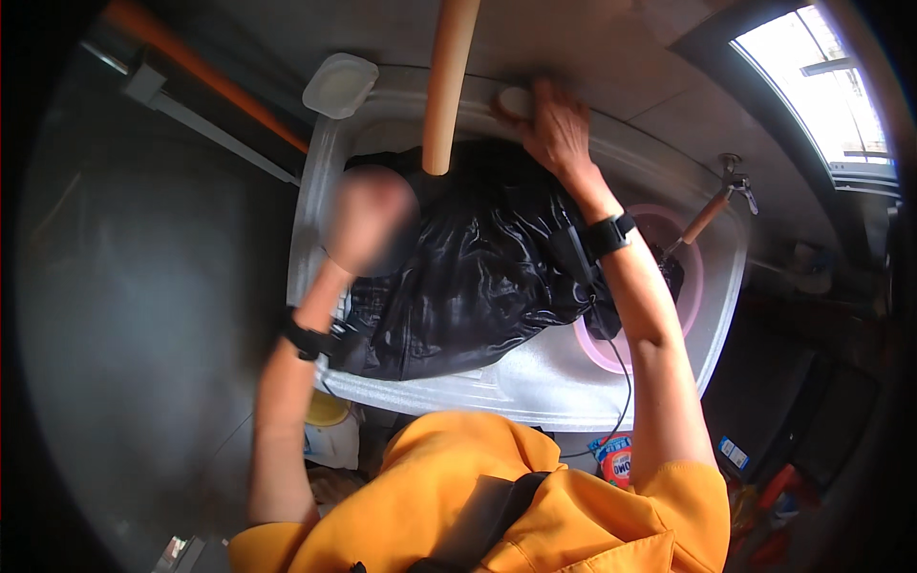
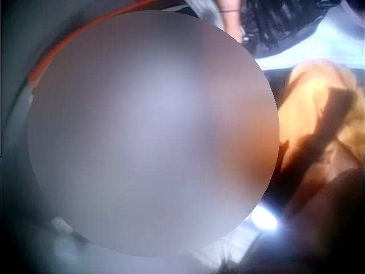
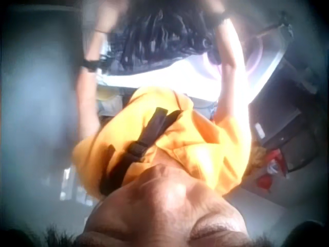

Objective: The person picks up a dark garment from a bin and places it into a basin of water to soak. The person then spreads the wet garment across a washboard, applies soap from a small container, and scrubs the fabric with a brush. Finally, the person folds and wrings the garment by hand before submerging it back into the water basin.

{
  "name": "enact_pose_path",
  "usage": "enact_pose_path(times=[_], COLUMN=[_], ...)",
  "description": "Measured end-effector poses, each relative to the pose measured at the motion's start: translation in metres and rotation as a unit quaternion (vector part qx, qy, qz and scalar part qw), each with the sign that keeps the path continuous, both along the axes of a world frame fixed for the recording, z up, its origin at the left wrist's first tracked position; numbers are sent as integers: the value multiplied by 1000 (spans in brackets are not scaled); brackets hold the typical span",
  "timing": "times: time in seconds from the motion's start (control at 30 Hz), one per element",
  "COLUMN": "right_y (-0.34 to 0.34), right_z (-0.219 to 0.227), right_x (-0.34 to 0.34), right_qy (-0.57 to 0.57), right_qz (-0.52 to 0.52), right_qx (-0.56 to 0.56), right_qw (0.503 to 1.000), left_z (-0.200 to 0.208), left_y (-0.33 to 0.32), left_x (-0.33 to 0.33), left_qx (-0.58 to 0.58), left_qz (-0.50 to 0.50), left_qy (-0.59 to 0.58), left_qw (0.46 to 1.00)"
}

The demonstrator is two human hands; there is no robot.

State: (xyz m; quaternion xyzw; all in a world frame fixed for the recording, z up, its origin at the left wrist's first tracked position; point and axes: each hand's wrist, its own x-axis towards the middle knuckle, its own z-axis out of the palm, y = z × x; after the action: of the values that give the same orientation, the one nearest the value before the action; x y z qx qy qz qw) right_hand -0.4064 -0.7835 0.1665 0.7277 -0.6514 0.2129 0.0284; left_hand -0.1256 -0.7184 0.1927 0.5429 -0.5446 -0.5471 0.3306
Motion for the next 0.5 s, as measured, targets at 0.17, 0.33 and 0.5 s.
enact_pose_path(times=[0.17, 0.33, 0.5], right_y=[73, 152, 216], right_z=[10, -3, -4], right_x=[15, 27, 124], right_qy=[-261, -82, -190], right_qz=[3, 102, 84], right_qx=[76, 13, 233], right_qw=[962, 991, 950], left_z=[-77, -68, -58], left_y=[122, 194, 240], left_x=[-31, -19, 17], left_qx=[-208, -153, -164], left_qz=[-182, -223, -99], left_qy=[-248, -348, -340], left_qw=[929, 898, 921])
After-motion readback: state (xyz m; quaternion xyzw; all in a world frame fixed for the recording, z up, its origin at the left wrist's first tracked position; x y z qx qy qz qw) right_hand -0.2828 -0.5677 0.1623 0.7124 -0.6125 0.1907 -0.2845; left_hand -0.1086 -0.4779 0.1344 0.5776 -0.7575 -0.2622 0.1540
